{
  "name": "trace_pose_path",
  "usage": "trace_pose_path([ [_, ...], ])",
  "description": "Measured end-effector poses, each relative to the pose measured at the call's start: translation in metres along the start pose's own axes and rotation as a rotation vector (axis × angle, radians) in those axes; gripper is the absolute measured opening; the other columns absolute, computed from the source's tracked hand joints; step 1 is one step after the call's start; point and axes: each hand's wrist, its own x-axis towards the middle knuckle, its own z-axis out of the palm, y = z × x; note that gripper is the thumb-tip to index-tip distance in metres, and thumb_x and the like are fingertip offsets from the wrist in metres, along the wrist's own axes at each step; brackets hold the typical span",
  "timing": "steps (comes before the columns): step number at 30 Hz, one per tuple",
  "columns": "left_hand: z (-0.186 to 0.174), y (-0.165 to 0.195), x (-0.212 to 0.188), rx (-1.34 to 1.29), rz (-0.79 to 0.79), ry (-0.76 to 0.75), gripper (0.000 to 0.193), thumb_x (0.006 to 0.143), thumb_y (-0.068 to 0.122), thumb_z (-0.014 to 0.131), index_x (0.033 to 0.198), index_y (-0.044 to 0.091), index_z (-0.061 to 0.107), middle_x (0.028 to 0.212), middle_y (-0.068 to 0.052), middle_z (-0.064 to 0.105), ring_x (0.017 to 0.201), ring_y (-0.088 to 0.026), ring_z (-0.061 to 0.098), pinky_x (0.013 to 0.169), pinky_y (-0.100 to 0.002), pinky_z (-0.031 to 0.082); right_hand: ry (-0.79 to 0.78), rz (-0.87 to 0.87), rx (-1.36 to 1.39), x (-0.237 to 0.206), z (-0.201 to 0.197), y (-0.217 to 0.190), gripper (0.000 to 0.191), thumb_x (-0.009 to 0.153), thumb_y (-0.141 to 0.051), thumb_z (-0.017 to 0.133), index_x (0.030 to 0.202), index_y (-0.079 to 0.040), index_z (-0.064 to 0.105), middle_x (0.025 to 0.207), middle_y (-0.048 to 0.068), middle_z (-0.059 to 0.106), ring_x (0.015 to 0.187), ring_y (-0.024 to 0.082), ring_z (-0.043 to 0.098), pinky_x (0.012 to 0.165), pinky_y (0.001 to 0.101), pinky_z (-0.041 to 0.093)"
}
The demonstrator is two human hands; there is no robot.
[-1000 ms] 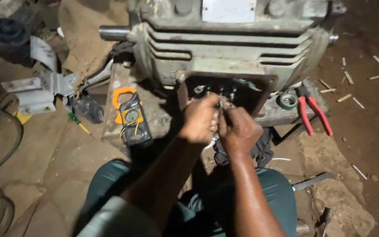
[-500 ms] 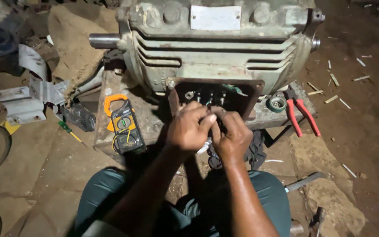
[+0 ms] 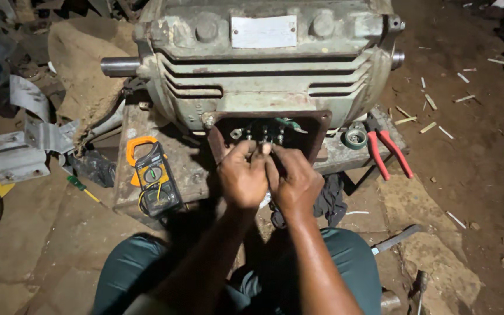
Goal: The person connects green wires to terminals inside an electric motor's junction box. They use a multimeter to test connections and then secure the wires with pliers.
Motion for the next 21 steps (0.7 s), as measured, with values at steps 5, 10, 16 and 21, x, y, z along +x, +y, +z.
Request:
trace_pose_path([
  [5, 0.011, -0.009, 0.000, -0.103, -0.058, 0.025, 0.016, 0.088, 0.016, 0.071, 0.086, 0.001, 0.074, 0.075, -0.018, 0.070, 0.072, -0.032, 0.068, 0.077, -0.040, 0.054, 0.057, 0.030, -0.057, -0.001, 0.007, 0.001, 0.014, 0.088, -0.015, 0.080, 0.102, -0.015, 0.076, 0.095, 0.005, 0.074, 0.079, 0.027, 0.074, 0.066, 0.0360, 0.057],
  [10, -0.006, -0.010, 0.005, 0.003, 0.147, -0.085, 0.015, 0.089, 0.016, 0.073, 0.092, 0.001, 0.075, 0.086, -0.017, 0.072, 0.081, -0.031, 0.070, 0.077, -0.038, 0.053, -0.015, 0.080, -0.232, -0.005, 0.012, 0.003, 0.012, 0.084, -0.020, 0.077, 0.096, -0.016, 0.078, 0.090, 0.001, 0.074, 0.070, 0.029, 0.070, 0.056, 0.0396, 0.051],
  [16, -0.004, -0.009, 0.002, -0.009, 0.031, -0.079, 0.016, 0.085, 0.016, 0.075, 0.095, 0.003, 0.075, 0.088, -0.015, 0.073, 0.080, -0.030, 0.071, 0.075, -0.039, 0.055, 0.012, 0.066, -0.207, -0.004, 0.013, 0.002, 0.013, 0.086, -0.022, 0.076, 0.099, -0.018, 0.077, 0.094, 0.000, 0.074, 0.072, 0.027, 0.072, 0.058, 0.0379, 0.053],
  [21, 0.004, -0.007, -0.001, 0.006, 0.090, 0.041, 0.015, 0.086, 0.016, 0.078, 0.092, 0.002, 0.077, 0.083, -0.017, 0.072, 0.081, -0.033, 0.068, 0.079, -0.040, 0.053, 0.030, 0.087, -0.063, -0.007, 0.012, 0.001, 0.014, 0.090, -0.013, 0.076, 0.103, -0.014, 0.073, 0.099, 0.005, 0.074, 0.086, 0.029, 0.074, 0.071, 0.0379, 0.058],
])
